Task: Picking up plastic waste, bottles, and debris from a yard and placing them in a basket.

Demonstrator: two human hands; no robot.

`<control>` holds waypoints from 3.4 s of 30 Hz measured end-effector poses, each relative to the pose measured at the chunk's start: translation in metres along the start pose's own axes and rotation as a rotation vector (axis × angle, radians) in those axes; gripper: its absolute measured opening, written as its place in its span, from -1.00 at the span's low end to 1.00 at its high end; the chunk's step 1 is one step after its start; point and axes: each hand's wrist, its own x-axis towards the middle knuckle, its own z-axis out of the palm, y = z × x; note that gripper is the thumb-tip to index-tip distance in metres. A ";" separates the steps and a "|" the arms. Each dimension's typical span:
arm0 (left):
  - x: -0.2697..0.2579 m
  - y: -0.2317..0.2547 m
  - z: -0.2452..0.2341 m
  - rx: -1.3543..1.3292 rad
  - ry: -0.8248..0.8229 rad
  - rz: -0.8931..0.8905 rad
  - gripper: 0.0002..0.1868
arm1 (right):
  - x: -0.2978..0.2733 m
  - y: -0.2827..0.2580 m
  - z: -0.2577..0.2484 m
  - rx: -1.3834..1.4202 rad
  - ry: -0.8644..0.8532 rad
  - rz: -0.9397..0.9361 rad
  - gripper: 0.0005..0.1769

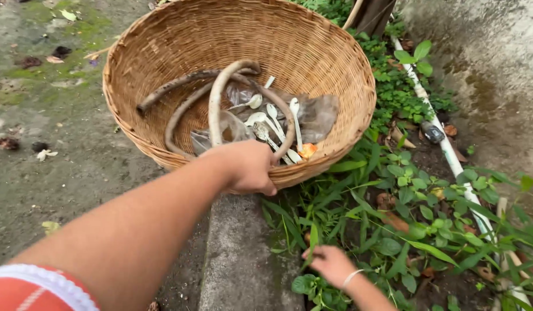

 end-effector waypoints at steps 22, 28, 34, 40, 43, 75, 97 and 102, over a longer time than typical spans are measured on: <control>0.012 -0.019 -0.009 0.021 0.054 0.013 -0.43 | -0.078 0.213 -0.055 -0.710 -0.250 0.299 -0.20; 0.013 -0.015 -0.010 0.017 0.025 -0.006 -0.39 | -0.084 0.078 -0.060 -0.433 0.176 0.467 -0.57; 0.013 -0.012 -0.006 -0.020 0.032 -0.024 -0.43 | -0.041 -0.014 -0.031 -0.697 0.370 0.195 -0.70; 0.009 -0.009 -0.001 0.066 0.036 0.008 -0.45 | 0.032 -0.014 0.001 -0.667 0.298 -0.158 -0.68; 0.005 -0.006 -0.004 0.042 0.034 0.003 -0.48 | 0.047 0.002 0.009 -0.709 0.241 -0.162 -0.62; 0.024 -0.018 -0.007 -0.054 0.052 0.062 -0.46 | 0.053 0.391 -0.134 -0.949 -0.140 0.571 -0.09; 0.014 -0.016 -0.005 -0.060 0.063 0.066 -0.47 | -0.073 0.137 0.048 -0.774 0.179 0.735 -0.69; 0.004 -0.005 -0.006 -0.059 0.055 0.029 -0.49 | -0.063 0.172 0.063 -0.831 0.109 0.726 -0.67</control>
